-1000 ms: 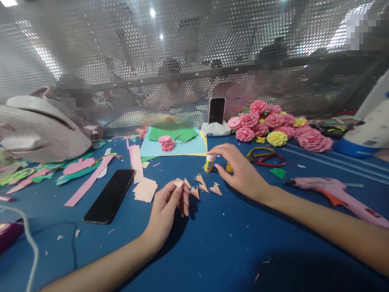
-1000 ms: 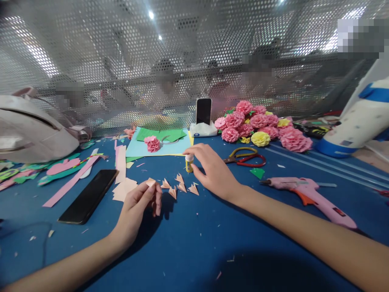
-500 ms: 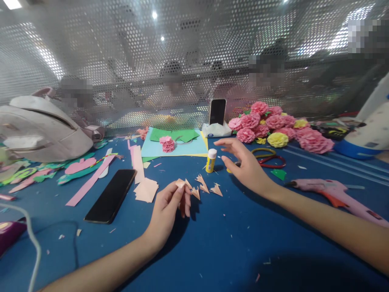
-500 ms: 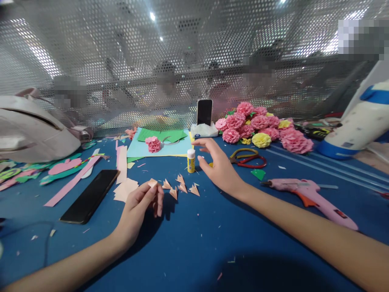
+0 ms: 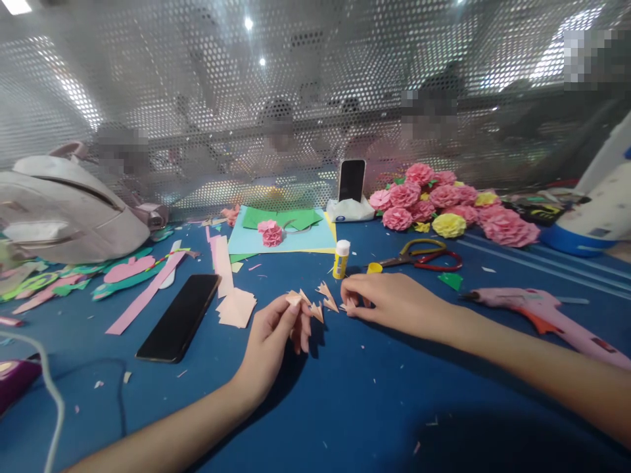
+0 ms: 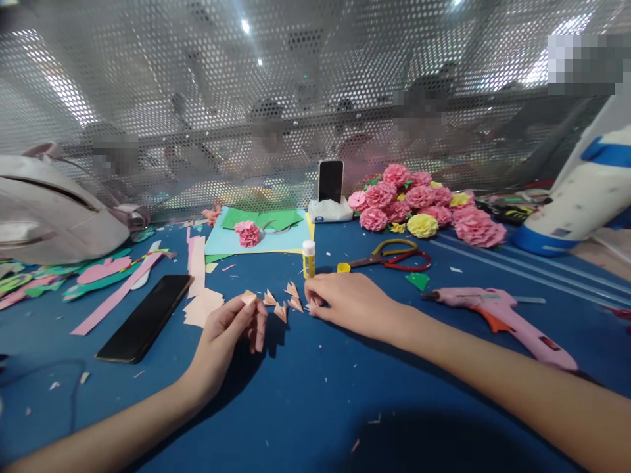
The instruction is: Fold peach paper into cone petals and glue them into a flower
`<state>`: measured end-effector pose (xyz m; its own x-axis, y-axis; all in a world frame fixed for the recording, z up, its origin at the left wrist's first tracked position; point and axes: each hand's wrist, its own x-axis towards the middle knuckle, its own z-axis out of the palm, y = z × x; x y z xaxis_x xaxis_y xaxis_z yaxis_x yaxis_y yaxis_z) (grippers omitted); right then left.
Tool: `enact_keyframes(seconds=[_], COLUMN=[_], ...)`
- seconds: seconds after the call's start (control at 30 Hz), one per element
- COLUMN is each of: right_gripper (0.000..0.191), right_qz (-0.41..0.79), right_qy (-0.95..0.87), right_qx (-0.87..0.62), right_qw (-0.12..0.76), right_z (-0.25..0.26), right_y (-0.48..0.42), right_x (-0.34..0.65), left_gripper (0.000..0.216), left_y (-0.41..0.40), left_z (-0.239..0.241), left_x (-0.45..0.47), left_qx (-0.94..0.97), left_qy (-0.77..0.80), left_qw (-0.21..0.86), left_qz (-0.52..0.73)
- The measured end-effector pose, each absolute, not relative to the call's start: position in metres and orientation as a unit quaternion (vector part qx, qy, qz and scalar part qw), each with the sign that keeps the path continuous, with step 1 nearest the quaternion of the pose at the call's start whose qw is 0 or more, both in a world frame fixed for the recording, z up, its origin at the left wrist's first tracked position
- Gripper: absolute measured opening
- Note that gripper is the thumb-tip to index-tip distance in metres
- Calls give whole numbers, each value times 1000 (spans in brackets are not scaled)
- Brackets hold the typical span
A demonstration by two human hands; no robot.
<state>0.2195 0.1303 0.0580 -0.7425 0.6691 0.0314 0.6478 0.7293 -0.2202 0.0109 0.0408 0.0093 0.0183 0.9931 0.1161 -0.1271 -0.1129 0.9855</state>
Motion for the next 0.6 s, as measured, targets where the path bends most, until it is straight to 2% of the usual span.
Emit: enact_keyframes(seconds=[0.2, 0.43, 0.6], right_gripper=[7, 18, 24], right_qz=[233, 400, 463], right_qy=[-908, -832, -794], right_qx=[-327, -305, -294], right_qw=[117, 236, 263], right_z=[61, 57, 44], right_y=[138, 121, 111], right_x=[218, 203, 197], left_gripper=[30, 28, 27], left_y=[39, 32, 30], left_z=[8, 17, 20], left_x=[12, 13, 15], left_qx=[544, 708, 747], left_qy=[399, 389, 380], left_qw=[520, 386, 369], left_qz=[524, 445, 401])
